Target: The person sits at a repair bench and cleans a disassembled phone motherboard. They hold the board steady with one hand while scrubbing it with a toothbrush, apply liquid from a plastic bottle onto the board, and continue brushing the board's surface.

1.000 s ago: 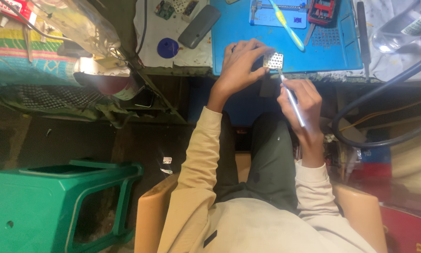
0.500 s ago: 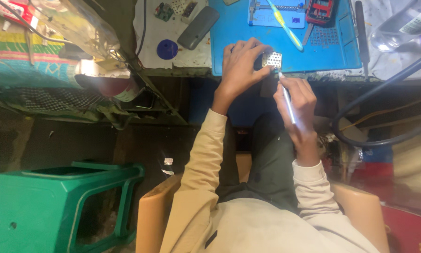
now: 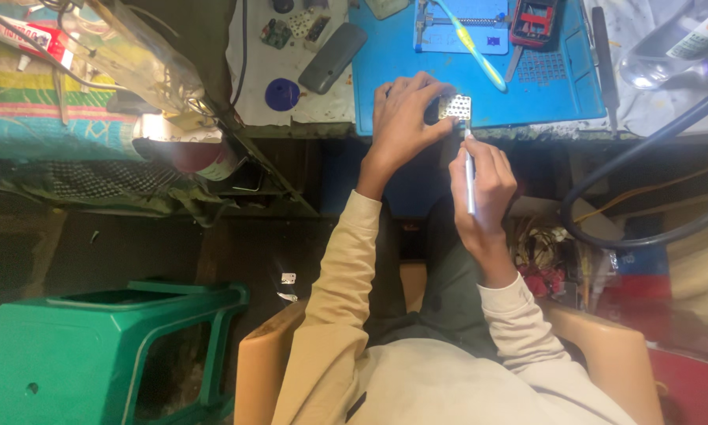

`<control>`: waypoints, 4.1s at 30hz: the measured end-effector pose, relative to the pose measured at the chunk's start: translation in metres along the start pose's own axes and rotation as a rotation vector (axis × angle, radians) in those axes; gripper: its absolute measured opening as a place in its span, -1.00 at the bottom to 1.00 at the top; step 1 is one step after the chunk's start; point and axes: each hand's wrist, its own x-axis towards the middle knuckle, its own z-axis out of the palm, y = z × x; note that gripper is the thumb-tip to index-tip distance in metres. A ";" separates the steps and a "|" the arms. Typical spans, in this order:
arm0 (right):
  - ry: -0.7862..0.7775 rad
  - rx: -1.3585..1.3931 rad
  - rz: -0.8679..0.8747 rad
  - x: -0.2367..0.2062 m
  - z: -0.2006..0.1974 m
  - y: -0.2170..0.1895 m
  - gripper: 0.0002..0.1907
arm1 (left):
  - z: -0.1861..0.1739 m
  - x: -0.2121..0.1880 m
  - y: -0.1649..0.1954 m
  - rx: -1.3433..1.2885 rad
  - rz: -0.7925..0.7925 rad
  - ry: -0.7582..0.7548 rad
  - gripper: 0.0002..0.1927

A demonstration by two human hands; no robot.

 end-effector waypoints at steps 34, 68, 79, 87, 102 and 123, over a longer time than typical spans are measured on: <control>-0.070 0.137 0.099 -0.008 -0.023 0.028 -0.77 | -0.003 -0.002 -0.001 -0.006 0.045 0.003 -0.58; -0.017 0.125 0.033 0.001 -0.002 0.046 -0.80 | -0.003 0.000 -0.003 0.006 0.047 -0.019 -0.56; -0.074 0.182 0.045 0.003 -0.009 0.044 -0.78 | -0.003 -0.001 -0.003 -0.004 0.054 -0.021 -0.56; -0.075 0.176 0.049 0.007 -0.008 0.050 -0.81 | -0.002 -0.002 -0.004 0.003 0.060 -0.019 -0.56; -0.051 0.106 -0.036 0.024 0.007 0.065 -0.84 | -0.004 0.001 -0.002 -0.004 0.036 -0.033 -0.56; -0.117 0.218 -0.060 0.004 -0.014 0.094 -0.84 | -0.005 0.002 -0.003 -0.009 0.039 -0.046 -0.57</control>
